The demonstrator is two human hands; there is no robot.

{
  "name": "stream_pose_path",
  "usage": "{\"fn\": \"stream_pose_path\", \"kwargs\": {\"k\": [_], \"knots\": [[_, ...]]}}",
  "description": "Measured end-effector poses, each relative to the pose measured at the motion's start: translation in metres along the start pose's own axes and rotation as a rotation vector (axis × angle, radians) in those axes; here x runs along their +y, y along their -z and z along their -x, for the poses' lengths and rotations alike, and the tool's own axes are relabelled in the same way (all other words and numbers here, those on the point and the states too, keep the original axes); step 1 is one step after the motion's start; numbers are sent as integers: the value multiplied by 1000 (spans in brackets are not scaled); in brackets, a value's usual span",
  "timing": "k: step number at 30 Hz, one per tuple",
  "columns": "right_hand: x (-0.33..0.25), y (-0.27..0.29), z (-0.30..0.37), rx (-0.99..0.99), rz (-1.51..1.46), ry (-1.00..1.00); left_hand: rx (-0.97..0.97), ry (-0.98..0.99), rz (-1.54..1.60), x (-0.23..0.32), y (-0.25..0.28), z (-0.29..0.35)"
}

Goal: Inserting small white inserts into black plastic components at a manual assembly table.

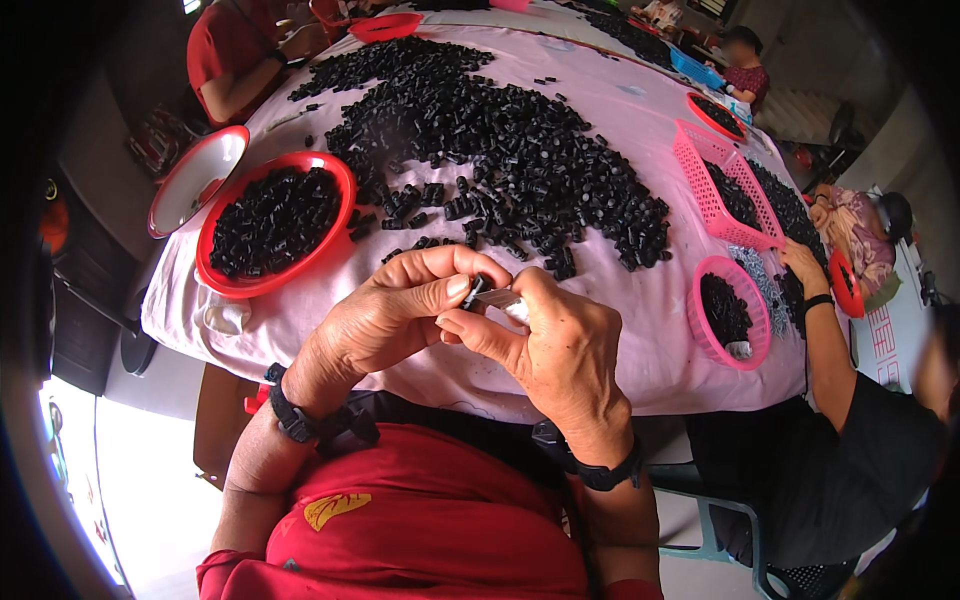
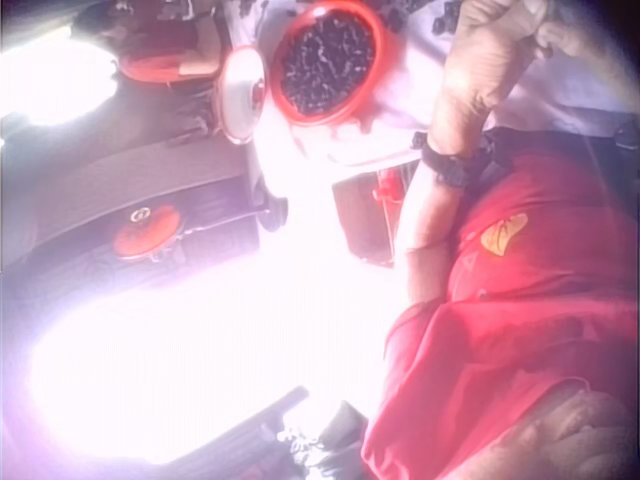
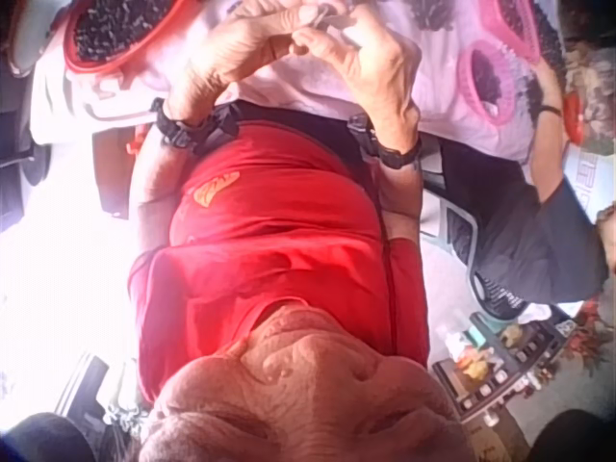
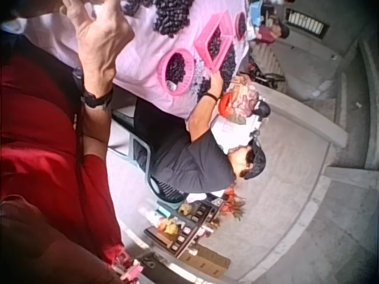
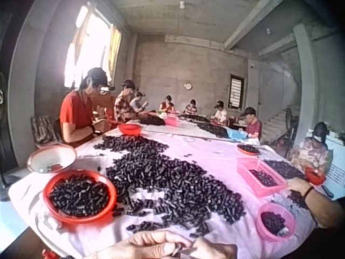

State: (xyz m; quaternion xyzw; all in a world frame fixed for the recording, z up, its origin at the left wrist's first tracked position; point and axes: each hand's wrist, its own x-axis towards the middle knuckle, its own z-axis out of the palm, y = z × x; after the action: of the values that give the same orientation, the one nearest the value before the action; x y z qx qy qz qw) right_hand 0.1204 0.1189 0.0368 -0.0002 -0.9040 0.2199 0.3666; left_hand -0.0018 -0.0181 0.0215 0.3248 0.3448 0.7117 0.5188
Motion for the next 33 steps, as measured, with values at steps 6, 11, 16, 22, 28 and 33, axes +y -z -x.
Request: {"fn": "stream_pose_path", "kwargs": {"k": [6, 11, 16, 22, 28, 33], "knots": [[0, 0, 0, 2, 46, 16, -11, -3, 7, 0, 2, 0], [1, -2, 0, 26, 56, 35, 3, -3, -3, -1, 1, 0], [0, -2, 0, 24, 45, 33, 13, -12, -11, -1, 2, 0], [-2, 0, 0, 13, 45, 18, 4, -13, -3, -1, 1, 1], [0, -1, 0, 20, 43, 12, 5, -7, -6, -2, 3, 0], [3, -2, 2, -18, -6, 3, 20, -4, -6, -1, 2, 0]]}}
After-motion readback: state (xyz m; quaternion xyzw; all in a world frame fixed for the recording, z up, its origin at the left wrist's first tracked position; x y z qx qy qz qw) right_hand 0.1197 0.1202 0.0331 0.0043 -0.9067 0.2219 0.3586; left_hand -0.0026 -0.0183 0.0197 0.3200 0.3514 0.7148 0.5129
